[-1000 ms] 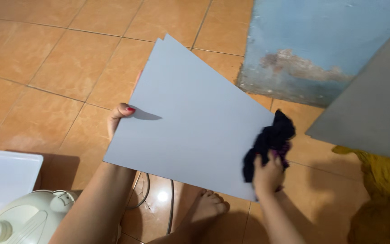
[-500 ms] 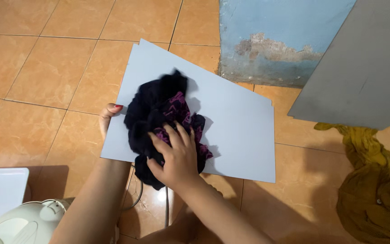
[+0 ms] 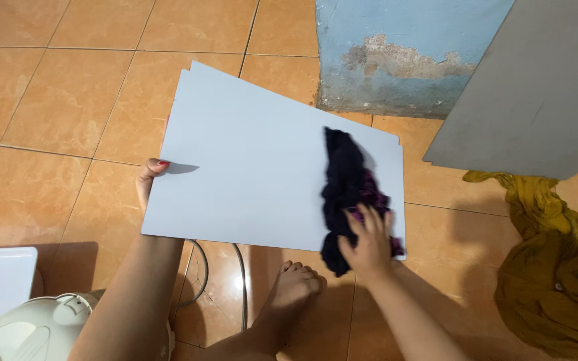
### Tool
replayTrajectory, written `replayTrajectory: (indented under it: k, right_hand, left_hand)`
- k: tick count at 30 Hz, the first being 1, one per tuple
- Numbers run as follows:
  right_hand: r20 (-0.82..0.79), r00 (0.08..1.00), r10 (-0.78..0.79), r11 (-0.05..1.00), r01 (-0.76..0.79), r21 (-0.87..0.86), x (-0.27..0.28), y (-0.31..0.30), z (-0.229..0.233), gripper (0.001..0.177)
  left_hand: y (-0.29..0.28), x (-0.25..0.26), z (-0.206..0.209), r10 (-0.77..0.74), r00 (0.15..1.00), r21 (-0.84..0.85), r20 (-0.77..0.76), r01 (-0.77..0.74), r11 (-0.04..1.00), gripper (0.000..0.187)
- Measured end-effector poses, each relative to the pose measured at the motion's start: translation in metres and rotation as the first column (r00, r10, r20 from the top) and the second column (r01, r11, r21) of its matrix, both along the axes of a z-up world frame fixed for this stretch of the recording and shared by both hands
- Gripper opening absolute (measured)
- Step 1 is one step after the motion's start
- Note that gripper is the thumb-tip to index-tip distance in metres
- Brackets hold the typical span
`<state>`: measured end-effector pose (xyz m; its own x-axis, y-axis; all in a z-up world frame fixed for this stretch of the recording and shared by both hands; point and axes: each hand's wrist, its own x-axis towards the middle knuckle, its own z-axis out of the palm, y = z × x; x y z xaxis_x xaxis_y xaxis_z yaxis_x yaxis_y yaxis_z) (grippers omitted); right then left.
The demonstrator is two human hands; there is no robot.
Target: The person wipes several white shelf panels with a dark cloth and places them into a black metal shelving frame. The person also wipes a bathroom scale on the floor with the same cloth.
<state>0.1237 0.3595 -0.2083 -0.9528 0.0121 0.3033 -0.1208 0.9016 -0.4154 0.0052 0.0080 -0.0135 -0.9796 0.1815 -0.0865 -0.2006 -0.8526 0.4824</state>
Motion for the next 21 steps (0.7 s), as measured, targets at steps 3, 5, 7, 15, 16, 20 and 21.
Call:
replayTrajectory:
  k: [3, 5, 7, 15, 16, 20, 21]
  right_hand:
    - [0.027, 0.996, -0.081, 0.996, 0.080, 0.029, 0.007, 0.029, -0.022, 0.055]
    - [0.067, 0.989, -0.133, 0.989, 0.127, 0.081, 0.005, 0.046, -0.033, 0.055]
    - [0.063, 0.983, -0.173, 0.983, 0.168, 0.076, -0.002, 0.061, -0.040, 0.055]
    - [0.025, 0.979, -0.204, 0.979, 0.204, 0.016, -0.113, 0.027, -0.003, 0.054]
    - [-0.019, 0.988, -0.156, 0.988, 0.156, 0.003, -0.123, 0.004, 0.010, 0.052]
    - [-0.260, 0.962, 0.085, 0.992, -0.105, -0.064, -0.135, -0.105, 0.076, 0.048]
    - [-0.278, 0.951, 0.139, 0.982, -0.168, -0.082, -0.130, -0.130, 0.093, 0.050]
  left_hand:
    - [-0.007, 0.000, -0.011, -0.007, 1.000, 0.015, -0.012, 0.007, 1.000, 0.078]
    - [-0.011, 0.000, -0.019, -0.004, 1.000, 0.007, -0.025, 0.004, 1.000, 0.076]
    - [-0.016, -0.002, -0.027, 0.014, 0.999, -0.030, -0.030, -0.015, 0.999, 0.074]
    - [-0.041, -0.017, -0.051, 0.074, 0.981, -0.121, 0.177, -0.053, 0.991, 0.049]
    - [-0.041, -0.018, -0.054, 0.112, 0.973, -0.131, 0.204, -0.086, 0.988, 0.046]
    - [-0.037, -0.024, -0.057, 0.165, 0.964, -0.150, 0.208, -0.135, 0.979, 0.043]
    - [-0.038, -0.024, -0.054, 0.119, 0.972, -0.097, 0.203, -0.101, 0.990, 0.042]
